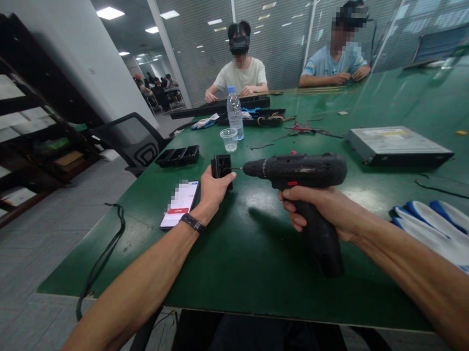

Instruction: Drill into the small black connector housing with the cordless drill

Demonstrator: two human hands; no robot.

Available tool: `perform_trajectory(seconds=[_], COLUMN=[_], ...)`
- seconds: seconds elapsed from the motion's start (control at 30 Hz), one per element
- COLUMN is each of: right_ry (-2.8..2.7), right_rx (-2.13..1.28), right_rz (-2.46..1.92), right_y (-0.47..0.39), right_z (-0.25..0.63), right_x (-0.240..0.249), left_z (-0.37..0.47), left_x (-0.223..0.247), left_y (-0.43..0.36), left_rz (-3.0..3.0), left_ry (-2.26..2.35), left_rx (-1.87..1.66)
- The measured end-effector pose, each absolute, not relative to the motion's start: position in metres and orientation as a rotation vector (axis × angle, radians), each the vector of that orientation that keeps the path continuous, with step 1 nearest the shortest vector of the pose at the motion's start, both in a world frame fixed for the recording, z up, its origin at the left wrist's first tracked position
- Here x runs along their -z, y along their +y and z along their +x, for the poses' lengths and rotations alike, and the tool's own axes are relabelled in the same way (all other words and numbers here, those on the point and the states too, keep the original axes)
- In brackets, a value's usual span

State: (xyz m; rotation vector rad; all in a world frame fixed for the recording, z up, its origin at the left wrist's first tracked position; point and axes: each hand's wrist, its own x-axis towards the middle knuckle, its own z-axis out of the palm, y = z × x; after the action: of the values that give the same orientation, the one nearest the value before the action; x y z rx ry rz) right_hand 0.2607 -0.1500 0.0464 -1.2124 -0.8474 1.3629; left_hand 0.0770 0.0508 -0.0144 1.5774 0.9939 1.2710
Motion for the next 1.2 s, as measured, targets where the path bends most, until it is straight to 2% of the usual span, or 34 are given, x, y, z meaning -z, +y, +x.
perform_trajectory(seconds=[1.2], right_ry=[-0.834], right_rx=[-1.348], right_rz=[-1.221], right_y=[-0.1494], right_z=[0.2621], right_x=[-0.0466], left_z=[0.0762], left_x=[0.0173], left_y=[0.0539], left_rz=[1.605], left_ry=[1.008], left_rx=[-1.248])
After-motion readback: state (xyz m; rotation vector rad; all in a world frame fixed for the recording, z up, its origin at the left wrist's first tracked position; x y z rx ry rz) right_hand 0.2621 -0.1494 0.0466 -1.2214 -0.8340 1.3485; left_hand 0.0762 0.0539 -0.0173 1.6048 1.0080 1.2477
